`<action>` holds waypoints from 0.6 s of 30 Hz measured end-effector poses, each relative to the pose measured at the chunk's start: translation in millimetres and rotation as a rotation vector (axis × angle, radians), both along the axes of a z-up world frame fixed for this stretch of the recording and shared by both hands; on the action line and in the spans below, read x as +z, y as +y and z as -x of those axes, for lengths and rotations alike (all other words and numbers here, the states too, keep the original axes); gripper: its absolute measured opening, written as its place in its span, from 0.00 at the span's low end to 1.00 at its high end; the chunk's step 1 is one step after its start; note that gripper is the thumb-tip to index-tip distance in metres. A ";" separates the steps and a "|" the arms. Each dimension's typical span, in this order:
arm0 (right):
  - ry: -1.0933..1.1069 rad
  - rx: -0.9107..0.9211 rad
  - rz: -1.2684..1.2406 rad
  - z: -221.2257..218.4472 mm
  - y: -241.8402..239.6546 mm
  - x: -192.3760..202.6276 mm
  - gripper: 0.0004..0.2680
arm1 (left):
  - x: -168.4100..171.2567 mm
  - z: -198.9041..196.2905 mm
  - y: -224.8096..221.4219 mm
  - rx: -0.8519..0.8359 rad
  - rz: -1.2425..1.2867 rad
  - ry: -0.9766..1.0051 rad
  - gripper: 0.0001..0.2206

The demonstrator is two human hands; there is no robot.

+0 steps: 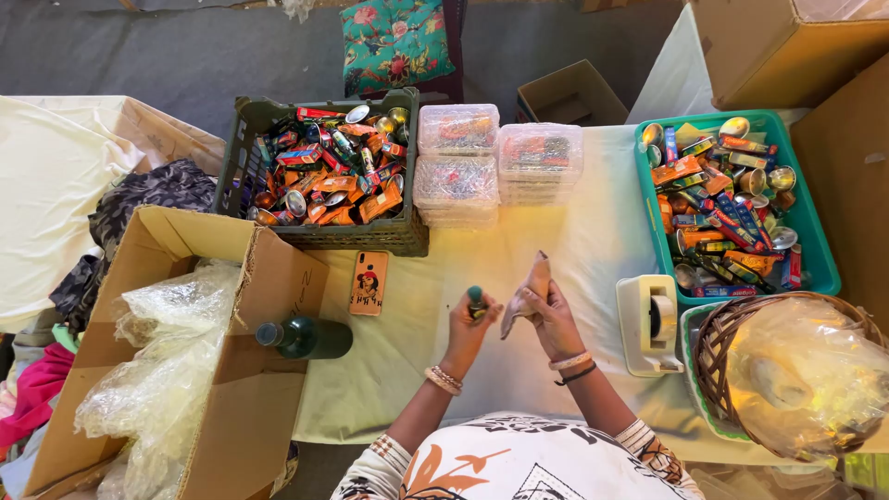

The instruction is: The person arranges small packaged items on a table, places them into a clear plastic container, and then wraps the container in bubble wrap. They secure the bubble wrap using a tape dispenser and place the wrapped package into a cardboard box.

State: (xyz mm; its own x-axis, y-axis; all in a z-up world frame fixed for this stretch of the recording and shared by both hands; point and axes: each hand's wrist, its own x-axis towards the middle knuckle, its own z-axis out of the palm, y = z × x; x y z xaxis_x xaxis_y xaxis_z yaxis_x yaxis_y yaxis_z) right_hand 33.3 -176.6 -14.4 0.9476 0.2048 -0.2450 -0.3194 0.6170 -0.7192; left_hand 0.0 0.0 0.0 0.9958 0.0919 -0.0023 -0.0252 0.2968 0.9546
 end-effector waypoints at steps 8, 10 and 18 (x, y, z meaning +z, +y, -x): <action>-0.002 0.084 -0.041 7.1 6.6 26.9 0.10 | 8.6 -7.1 -12.7 -0.055 -0.069 0.146 0.06; -0.018 0.095 0.011 6.1 4.1 13.8 0.10 | -7.8 -9.7 -9.5 -0.068 0.027 0.142 0.04; -0.076 -0.005 -0.039 -5.5 -10.8 -14.7 0.03 | -27.8 -12.3 4.0 -0.036 0.217 0.169 0.02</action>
State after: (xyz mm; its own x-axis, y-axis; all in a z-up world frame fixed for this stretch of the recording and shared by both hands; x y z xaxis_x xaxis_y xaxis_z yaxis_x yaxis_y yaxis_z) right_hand 38.8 -187.4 -29.1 0.9643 0.2077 -0.1642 -0.2613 0.6469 -0.7164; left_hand 12.3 4.0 -27.8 0.9822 0.0357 -0.1842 0.1431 0.4925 0.8585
